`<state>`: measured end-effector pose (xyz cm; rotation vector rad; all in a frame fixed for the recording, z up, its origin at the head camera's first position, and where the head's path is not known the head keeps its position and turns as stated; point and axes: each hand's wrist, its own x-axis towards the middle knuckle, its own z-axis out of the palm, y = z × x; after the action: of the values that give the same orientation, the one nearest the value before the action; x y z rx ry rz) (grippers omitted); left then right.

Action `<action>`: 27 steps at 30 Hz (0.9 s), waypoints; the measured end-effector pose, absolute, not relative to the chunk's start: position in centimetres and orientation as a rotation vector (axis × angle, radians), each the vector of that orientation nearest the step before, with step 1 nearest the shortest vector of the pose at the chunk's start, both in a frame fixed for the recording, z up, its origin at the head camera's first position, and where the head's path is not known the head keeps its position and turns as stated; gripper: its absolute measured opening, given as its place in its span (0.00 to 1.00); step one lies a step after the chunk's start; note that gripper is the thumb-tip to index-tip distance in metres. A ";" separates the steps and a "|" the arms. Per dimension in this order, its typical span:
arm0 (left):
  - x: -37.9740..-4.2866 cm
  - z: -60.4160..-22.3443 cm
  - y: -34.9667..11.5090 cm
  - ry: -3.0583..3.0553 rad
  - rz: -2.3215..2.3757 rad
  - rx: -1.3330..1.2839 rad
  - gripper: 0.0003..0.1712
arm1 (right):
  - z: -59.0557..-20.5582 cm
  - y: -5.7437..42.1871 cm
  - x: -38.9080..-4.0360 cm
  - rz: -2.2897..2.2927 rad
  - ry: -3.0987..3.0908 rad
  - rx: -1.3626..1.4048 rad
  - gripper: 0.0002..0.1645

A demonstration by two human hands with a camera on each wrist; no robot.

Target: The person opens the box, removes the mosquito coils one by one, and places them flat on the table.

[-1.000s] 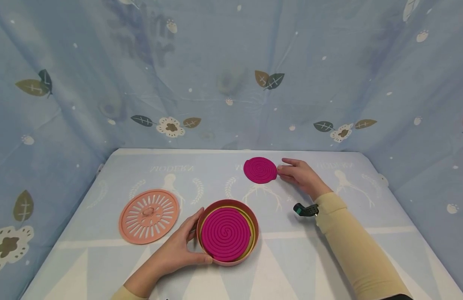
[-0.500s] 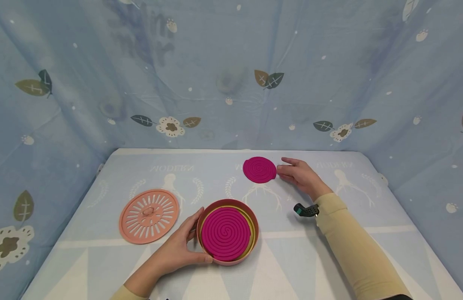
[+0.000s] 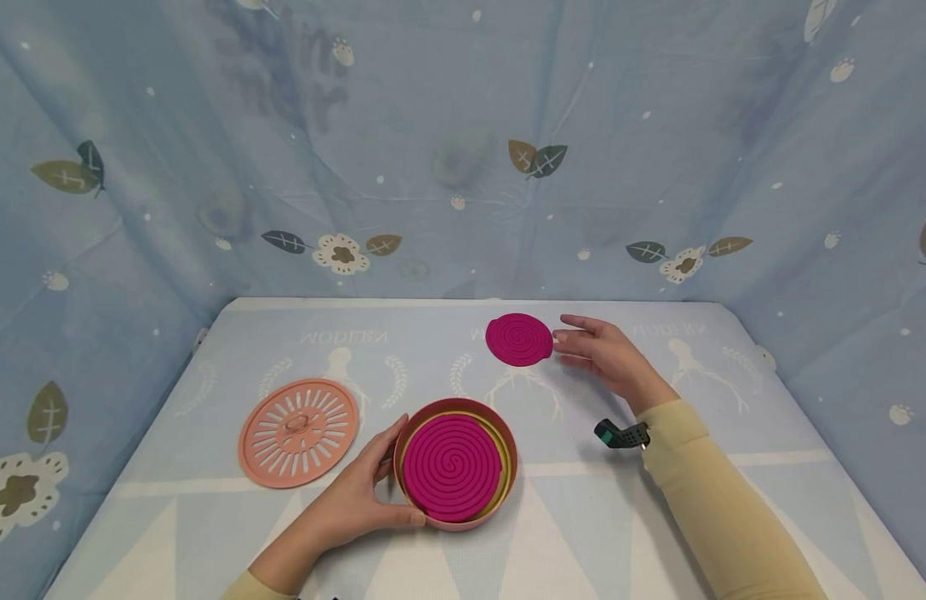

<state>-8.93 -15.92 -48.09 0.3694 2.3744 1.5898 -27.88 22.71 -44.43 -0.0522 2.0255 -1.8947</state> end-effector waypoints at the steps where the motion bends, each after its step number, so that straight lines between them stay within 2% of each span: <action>1: -8.9 -48.1 -15.9 2.374 1.591 0.371 0.73 | -44.4 22.7 -27.7 -1.894 2.024 -0.064 0.38; 27: -9.0 -47.8 -15.8 2.376 1.576 0.342 0.74 | -43.1 20.5 -21.9 -1.920 2.055 -0.195 0.37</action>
<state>-9.01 -15.85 -47.84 0.3418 2.3755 1.5755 -21.95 20.48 -43.09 -0.1948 2.0549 -1.9204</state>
